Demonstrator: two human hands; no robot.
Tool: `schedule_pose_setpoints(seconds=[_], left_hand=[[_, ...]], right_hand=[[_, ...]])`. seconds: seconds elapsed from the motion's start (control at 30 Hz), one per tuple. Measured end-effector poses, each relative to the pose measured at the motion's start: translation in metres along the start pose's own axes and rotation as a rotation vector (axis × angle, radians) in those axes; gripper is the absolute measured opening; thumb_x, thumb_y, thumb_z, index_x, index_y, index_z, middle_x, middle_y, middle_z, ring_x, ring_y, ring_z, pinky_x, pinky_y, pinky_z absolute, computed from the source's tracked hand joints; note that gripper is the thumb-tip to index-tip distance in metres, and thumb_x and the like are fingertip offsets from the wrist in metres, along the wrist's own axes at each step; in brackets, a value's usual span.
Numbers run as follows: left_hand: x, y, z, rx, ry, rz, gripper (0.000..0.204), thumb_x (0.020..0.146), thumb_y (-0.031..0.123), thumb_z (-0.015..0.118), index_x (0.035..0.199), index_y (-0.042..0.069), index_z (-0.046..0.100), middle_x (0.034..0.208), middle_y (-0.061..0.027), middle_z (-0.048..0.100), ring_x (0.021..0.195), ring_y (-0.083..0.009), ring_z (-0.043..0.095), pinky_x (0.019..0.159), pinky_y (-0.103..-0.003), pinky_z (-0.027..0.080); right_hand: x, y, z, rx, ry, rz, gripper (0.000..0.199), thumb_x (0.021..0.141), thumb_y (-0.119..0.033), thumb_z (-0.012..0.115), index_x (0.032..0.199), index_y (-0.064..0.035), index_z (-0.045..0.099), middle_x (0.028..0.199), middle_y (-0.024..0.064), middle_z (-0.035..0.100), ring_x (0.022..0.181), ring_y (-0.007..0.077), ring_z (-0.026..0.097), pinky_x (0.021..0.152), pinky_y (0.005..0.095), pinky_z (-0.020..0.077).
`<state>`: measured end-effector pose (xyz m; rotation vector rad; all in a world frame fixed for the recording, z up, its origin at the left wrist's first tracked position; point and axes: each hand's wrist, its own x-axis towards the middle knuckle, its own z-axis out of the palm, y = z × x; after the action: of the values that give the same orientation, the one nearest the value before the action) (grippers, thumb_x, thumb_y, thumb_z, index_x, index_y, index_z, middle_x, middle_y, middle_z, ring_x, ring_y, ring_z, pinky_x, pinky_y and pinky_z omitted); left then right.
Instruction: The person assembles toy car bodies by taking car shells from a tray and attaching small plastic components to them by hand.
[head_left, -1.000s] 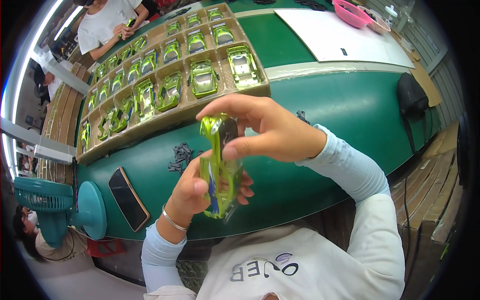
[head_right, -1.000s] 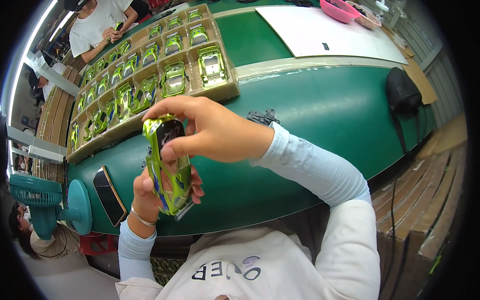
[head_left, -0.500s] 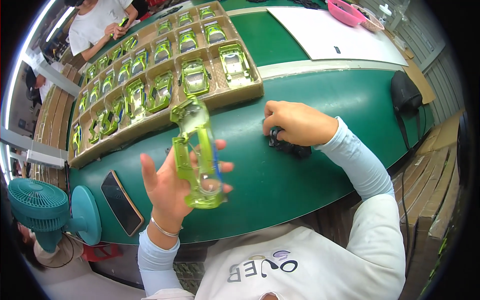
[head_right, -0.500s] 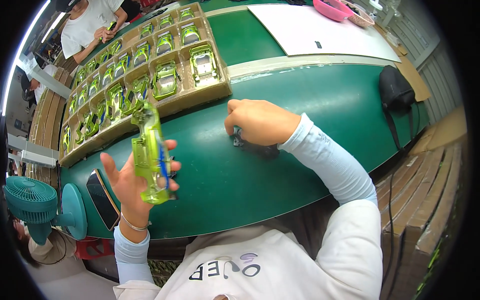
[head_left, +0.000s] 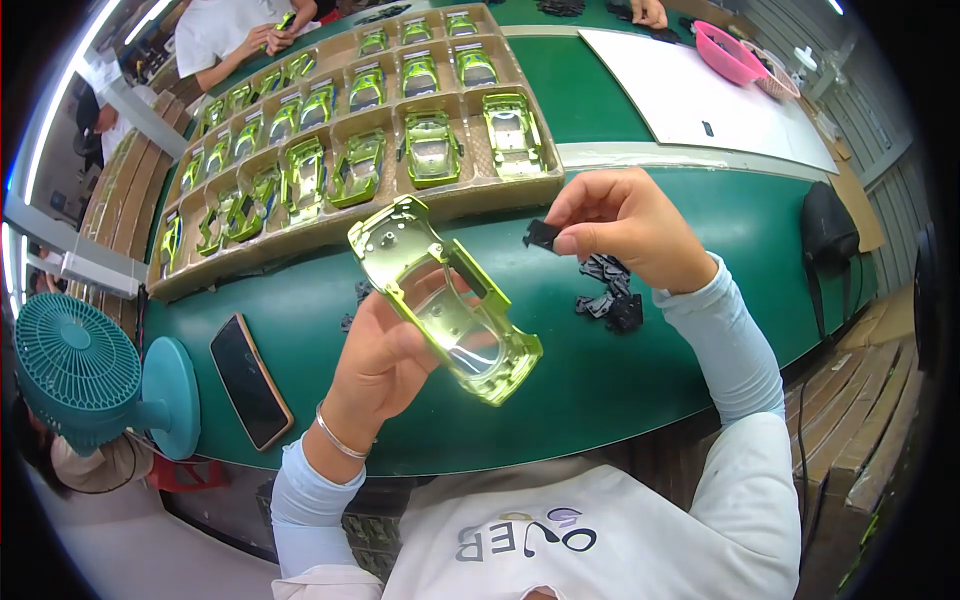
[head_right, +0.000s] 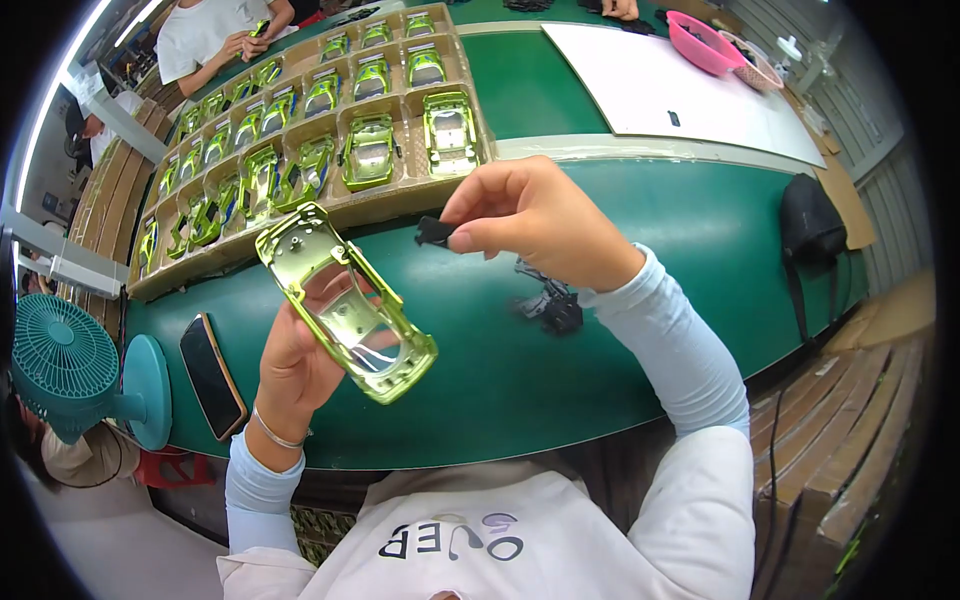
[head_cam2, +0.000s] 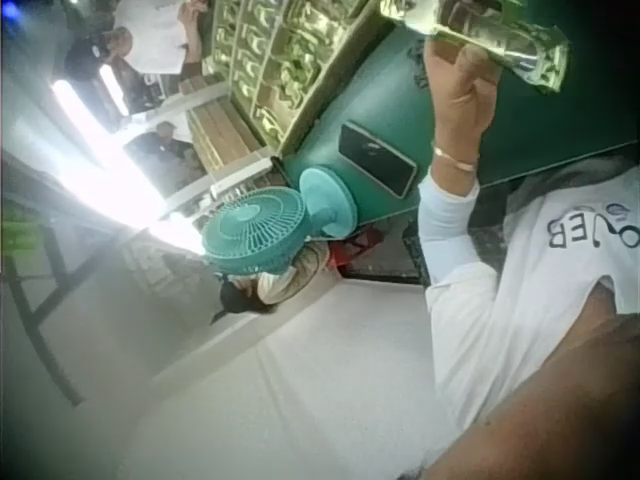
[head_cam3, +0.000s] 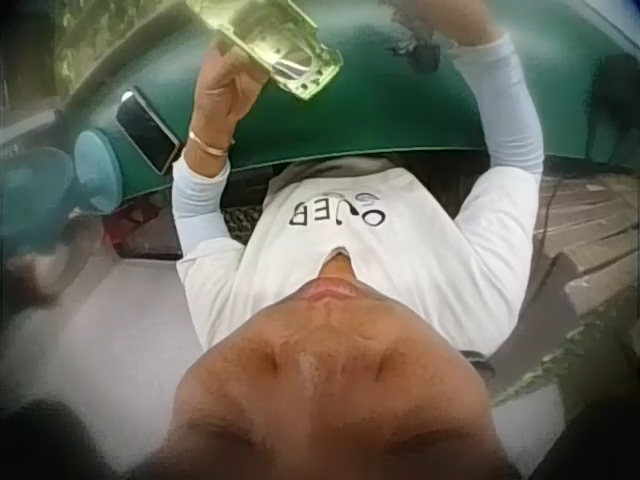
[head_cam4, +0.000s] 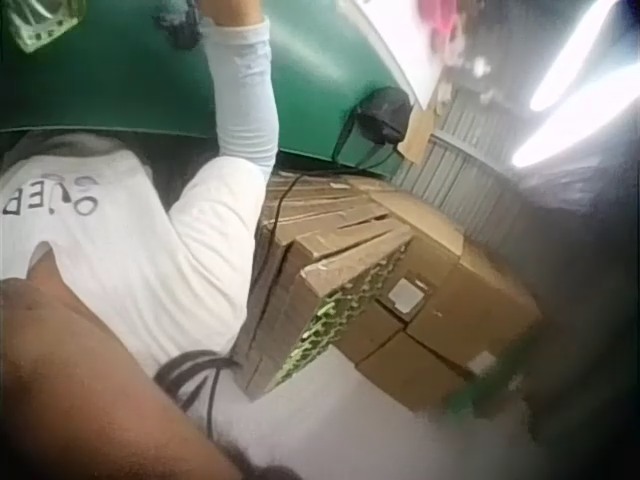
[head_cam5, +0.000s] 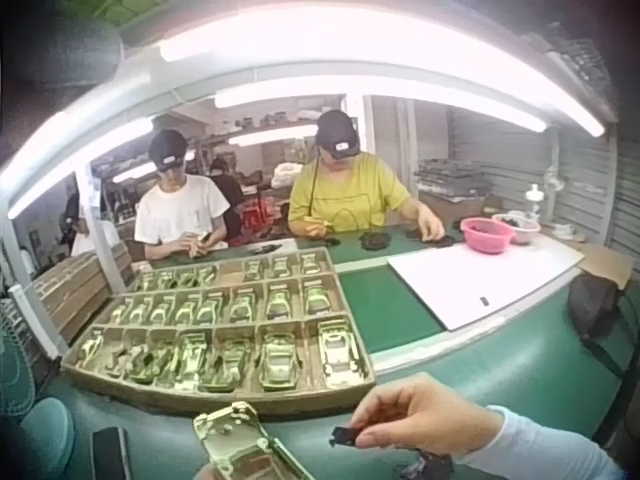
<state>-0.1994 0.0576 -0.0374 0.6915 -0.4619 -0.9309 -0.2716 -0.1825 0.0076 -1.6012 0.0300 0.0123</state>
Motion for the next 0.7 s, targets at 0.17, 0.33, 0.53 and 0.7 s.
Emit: schedule_pose_setpoints(seconds=[0.17, 0.33, 0.53, 0.7], left_hand=[[0.004, -0.006, 0.002, 0.453, 0.111, 0.287, 0.072, 0.063, -0.002, 0.073, 0.125, 0.002, 0.037, 0.118, -0.0109, 0.048, 0.109, -0.0254, 0.049, 0.09, -0.036, 0.044], [0.008, -0.009, -0.006, 1.134, 0.045, 0.811, 0.069, 0.065, 0.001, 0.074, 0.119, 0.006, 0.031, 0.121, -0.0231, 0.042, 0.108, -0.0281, 0.049, 0.087, -0.034, 0.045], [0.008, -0.011, -0.016, 1.27, 0.022, 0.953, 0.069, 0.066, 0.008, 0.074, 0.118, 0.01, 0.028, 0.119, -0.0248, 0.043, 0.108, -0.0327, 0.049, 0.087, -0.039, 0.045], [0.009, 0.001, -0.015, 1.337, 0.375, 1.084, 0.069, 0.067, 0.002, 0.072, 0.121, 0.002, 0.029, 0.114, -0.0203, 0.047, 0.106, -0.0297, 0.05, 0.086, -0.037, 0.045]], right_hand=[[0.008, -0.01, 0.024, 0.016, -0.069, -0.124, 0.012, 0.076, -0.005, 0.064, 0.084, 0.0003, 0.057, 0.075, 0.003, 0.058, 0.064, 0.0077, 0.057, 0.057, 0.0197, 0.0478], [-0.001, -0.017, 0.043, 0.134, -0.097, -0.118, 0.012, 0.079, -0.005, 0.061, 0.088, 0.0029, 0.057, 0.074, 0.0044, 0.059, 0.064, 0.0101, 0.059, 0.055, 0.0216, 0.0488], [-0.003, -0.013, 0.059, 0.102, -0.11, 0.046, 0.014, 0.078, -0.004, 0.062, 0.089, 0.0041, 0.059, 0.072, 0.0064, 0.06, 0.057, 0.0107, 0.058, 0.049, 0.0203, 0.0472], [0.004, 0.001, 0.052, 0.097, -0.128, 0.072, 0.011, 0.078, -0.004, 0.061, 0.086, 0.0038, 0.059, 0.07, 0.0058, 0.061, 0.057, 0.0102, 0.058, 0.048, 0.0206, 0.0466]])
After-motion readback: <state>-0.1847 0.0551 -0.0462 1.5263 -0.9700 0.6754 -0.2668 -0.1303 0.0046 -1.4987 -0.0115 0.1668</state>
